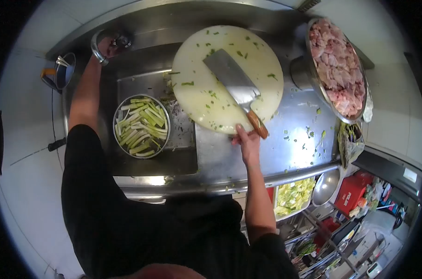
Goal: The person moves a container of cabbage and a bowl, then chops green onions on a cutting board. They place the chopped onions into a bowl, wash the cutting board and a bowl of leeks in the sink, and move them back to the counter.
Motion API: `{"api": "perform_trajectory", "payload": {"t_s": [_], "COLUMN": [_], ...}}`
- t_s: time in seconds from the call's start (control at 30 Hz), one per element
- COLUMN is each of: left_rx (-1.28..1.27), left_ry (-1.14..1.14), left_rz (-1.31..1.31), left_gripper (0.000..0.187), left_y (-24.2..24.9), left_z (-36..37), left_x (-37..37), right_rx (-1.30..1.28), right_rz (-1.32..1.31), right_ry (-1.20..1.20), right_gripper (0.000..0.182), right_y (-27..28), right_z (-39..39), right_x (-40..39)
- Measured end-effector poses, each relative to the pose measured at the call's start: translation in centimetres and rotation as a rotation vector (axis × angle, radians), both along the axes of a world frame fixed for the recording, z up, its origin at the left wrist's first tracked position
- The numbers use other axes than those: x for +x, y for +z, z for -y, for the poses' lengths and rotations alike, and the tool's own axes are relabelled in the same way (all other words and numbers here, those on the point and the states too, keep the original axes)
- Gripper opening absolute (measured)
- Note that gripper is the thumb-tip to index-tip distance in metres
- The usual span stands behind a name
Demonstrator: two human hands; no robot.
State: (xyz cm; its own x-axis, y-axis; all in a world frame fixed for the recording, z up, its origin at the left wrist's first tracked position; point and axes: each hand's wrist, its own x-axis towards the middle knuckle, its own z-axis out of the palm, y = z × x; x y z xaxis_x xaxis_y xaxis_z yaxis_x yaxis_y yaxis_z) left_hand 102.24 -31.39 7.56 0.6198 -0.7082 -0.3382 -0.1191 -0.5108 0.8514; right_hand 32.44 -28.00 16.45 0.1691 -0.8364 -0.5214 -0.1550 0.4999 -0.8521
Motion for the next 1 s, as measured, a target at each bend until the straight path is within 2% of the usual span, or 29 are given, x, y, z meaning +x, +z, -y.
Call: {"api": "perform_trajectory", "payload": {"t_s": [0.03, 0.1, 0.2, 0.27, 0.33, 0.4, 0.53, 0.67, 0.7, 0.8, 0.87, 0.9, 0.93, 0.97, 1.0], "left_rx": [0.069, 0.060, -0.104, -0.404, -0.463, -0.434, -0.581, -0.680, -0.687, -0.574, -0.439, -0.373, -0.221, -0.071, 0.083], "left_ry": [-0.230, -0.375, -0.125, -0.178, -0.371, -0.378, -0.174, -0.072, -0.048, 0.059, -0.162, -0.273, -0.311, -0.341, -0.369], "left_rz": [0.365, 0.501, -0.205, -0.553, -0.498, -0.440, -0.395, -0.385, -0.381, -0.239, 0.330, 0.610, 0.667, 0.728, 0.790], "left_gripper": [0.020, 0.022, 0.042, 0.043, 0.041, 0.035, 0.035, 0.034, 0.033, 0.048, 0.055, 0.059, 0.061, 0.063, 0.065], "left_y": [0.7, 3.4, 12.2, 18.0, 19.8, 17.6, 15.7, 15.3, 14.2, 9.2, 3.5, 2.9, 2.8, 4.4, 5.5], "left_z": [0.1, -0.2, -5.7, -8.2, -8.8, -5.3, 1.0, 2.2, 2.0, 0.2, -0.4, -0.5, -0.2, 0.2, 0.9], "left_x": [0.2, -0.8, -7.1, -14.6, -17.3, -17.6, -21.4, -22.7, -22.2, -24.8, -26.8, -28.1, -28.4, -28.5, -28.5], "right_rx": [0.016, 0.010, 0.058, 0.045, 0.050, 0.039, 0.026, 0.064, 0.065, 0.004, -0.548, -0.782, -1.029, -0.856, -0.857], "right_rz": [0.019, 0.018, -0.002, 0.022, 0.027, 0.057, 0.122, 0.125, -0.046, -0.590, -0.769, -0.829, -0.887, -0.863, -0.820], "right_ry": [-0.017, -0.073, 0.023, 0.023, 0.031, -0.012, -0.097, -0.076, 0.004, 0.668, 0.527, 0.460, 0.390, 0.432, 0.444], "right_gripper": [0.042, 0.042, 0.044, 0.042, 0.043, 0.043, 0.041, 0.044, 0.043, 0.039, 0.032, 0.032, 0.032, 0.037, 0.037], "right_y": [0.0, 0.4, -0.5, -0.7, -0.7, -0.6, -1.6, -0.9, 0.2, 6.5, 7.2, 7.7, 8.0, 6.9, 5.7], "right_z": [0.2, 0.7, 1.4, 1.3, 1.3, 1.3, 0.4, -0.5, -0.2, -0.6, -1.5, -0.9, 0.3, 1.5, 2.5], "right_x": [0.6, 1.8, 1.7, 2.2, 3.4, 4.9, 7.4, 8.3, 8.1, 6.5, 6.2, 6.4, 6.6, 6.8, 6.9]}}
